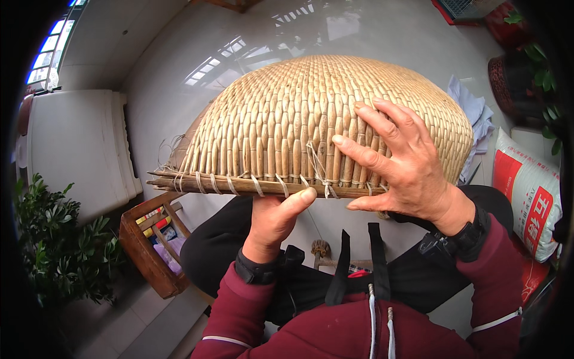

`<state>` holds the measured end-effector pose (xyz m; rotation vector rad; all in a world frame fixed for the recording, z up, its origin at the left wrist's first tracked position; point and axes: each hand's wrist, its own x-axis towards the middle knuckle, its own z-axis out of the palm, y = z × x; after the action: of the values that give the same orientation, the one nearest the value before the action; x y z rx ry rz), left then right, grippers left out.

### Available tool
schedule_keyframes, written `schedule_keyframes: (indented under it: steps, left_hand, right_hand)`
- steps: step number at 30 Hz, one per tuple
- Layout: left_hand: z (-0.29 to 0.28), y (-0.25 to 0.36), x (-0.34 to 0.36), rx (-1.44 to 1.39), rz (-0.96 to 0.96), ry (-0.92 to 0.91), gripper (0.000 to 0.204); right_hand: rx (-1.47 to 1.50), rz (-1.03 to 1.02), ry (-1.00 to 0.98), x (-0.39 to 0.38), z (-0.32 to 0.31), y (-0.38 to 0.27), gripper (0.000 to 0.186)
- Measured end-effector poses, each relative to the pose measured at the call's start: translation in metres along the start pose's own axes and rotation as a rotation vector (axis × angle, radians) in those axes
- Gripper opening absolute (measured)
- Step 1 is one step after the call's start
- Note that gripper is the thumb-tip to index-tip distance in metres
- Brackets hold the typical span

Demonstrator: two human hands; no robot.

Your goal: The person sits on the floor and repairs a woven basket by hand. They use shears to trim a cloth, then repeatedly pull and tighten the binding strings along the basket's rim, inspecting the weave and adjusting the tension.

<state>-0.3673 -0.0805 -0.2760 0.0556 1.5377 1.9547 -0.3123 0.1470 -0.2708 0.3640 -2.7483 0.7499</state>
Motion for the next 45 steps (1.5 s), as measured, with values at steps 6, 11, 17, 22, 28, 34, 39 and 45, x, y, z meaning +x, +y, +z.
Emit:
schedule_keyframes:
  steps: [6,11,17,22,28,34,39,45]
  left_hand:
    - [0.002,-0.004,0.003,0.024,0.038,0.006,0.08]
    - [0.0,-0.006,0.005,0.004,0.061,0.006,0.08]
    - [0.002,-0.006,0.007,-0.032,0.071,-0.004,0.079]
    - [0.004,-0.007,0.009,-0.001,0.072,-0.002,0.082]
    - [0.006,-0.007,0.008,-0.04,0.074,0.009,0.081]
    - [0.006,-0.009,0.009,-0.015,0.041,0.009,0.082]
    - [0.006,-0.012,0.01,-0.011,0.046,-0.002,0.084]
    - [0.008,-0.012,0.011,-0.016,0.038,0.007,0.086]
  right_hand:
    - [0.041,0.049,-0.019,-0.001,0.003,0.0,0.089]
    - [0.032,0.054,-0.003,0.001,0.006,0.002,0.094]
    - [0.018,0.048,-0.003,0.001,0.005,0.004,0.093]
    - [-0.005,0.041,0.001,0.001,0.004,0.007,0.093]
    - [0.006,0.034,0.001,0.001,0.003,0.011,0.088]
    - [0.01,0.054,-0.008,-0.002,0.002,0.011,0.09]
    - [-0.007,0.056,-0.013,-0.004,0.004,0.013,0.091]
    - [-0.009,0.059,-0.009,-0.004,0.004,0.013,0.091]
